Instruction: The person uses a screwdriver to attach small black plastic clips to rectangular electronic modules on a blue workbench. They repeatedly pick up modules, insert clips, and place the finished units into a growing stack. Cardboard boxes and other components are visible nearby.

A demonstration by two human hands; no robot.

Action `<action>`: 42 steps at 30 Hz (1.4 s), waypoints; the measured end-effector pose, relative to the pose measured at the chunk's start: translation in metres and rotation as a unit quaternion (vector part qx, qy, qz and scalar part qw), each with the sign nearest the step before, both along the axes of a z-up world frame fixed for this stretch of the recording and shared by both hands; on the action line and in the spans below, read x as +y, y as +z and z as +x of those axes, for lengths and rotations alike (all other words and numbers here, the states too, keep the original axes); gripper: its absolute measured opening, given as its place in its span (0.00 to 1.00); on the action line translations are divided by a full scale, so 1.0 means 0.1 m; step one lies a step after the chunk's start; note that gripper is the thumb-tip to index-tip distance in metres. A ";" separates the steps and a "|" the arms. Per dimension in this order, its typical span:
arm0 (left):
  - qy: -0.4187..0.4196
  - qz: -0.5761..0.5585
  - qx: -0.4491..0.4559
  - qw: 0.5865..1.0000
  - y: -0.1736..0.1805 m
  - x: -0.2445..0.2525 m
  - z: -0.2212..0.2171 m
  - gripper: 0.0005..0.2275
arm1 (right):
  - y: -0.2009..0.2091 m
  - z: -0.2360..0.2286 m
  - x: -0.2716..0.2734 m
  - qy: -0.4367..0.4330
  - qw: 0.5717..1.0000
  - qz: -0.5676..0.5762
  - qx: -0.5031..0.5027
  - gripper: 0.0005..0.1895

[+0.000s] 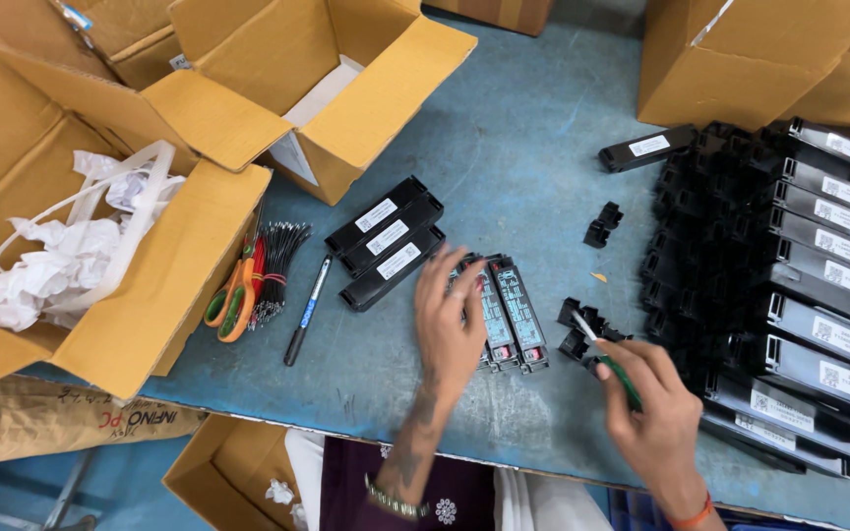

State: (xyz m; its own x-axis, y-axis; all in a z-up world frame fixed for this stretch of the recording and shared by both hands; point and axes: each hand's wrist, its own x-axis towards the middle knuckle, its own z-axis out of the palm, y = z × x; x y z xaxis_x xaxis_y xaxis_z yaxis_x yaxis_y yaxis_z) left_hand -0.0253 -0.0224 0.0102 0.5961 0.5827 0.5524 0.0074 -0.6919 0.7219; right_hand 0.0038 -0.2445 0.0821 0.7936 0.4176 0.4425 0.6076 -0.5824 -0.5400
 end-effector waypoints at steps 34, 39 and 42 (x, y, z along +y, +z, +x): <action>-0.114 0.142 0.163 0.970 0.08 1.05 0.80 0.35 | -0.77 0.24 -0.07 0.012 0.995 0.075 -0.061 0.15; -0.026 0.180 0.340 0.923 0.21 1.44 0.21 0.49 | -0.71 0.22 -0.04 0.015 0.996 0.070 -0.056 0.15; 0.003 0.167 0.378 0.911 0.24 1.36 -0.01 0.51 | -0.68 0.20 -0.03 0.010 0.996 0.066 -0.060 0.14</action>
State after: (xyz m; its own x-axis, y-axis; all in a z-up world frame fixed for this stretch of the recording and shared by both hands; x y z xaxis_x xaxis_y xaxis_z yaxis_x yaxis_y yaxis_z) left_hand -0.0260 0.1139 0.0340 0.8769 0.4618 0.1336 0.4192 -0.8705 0.2580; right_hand 0.0238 -0.2474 0.0139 0.7243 0.3644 0.5854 0.6826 -0.4992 -0.5338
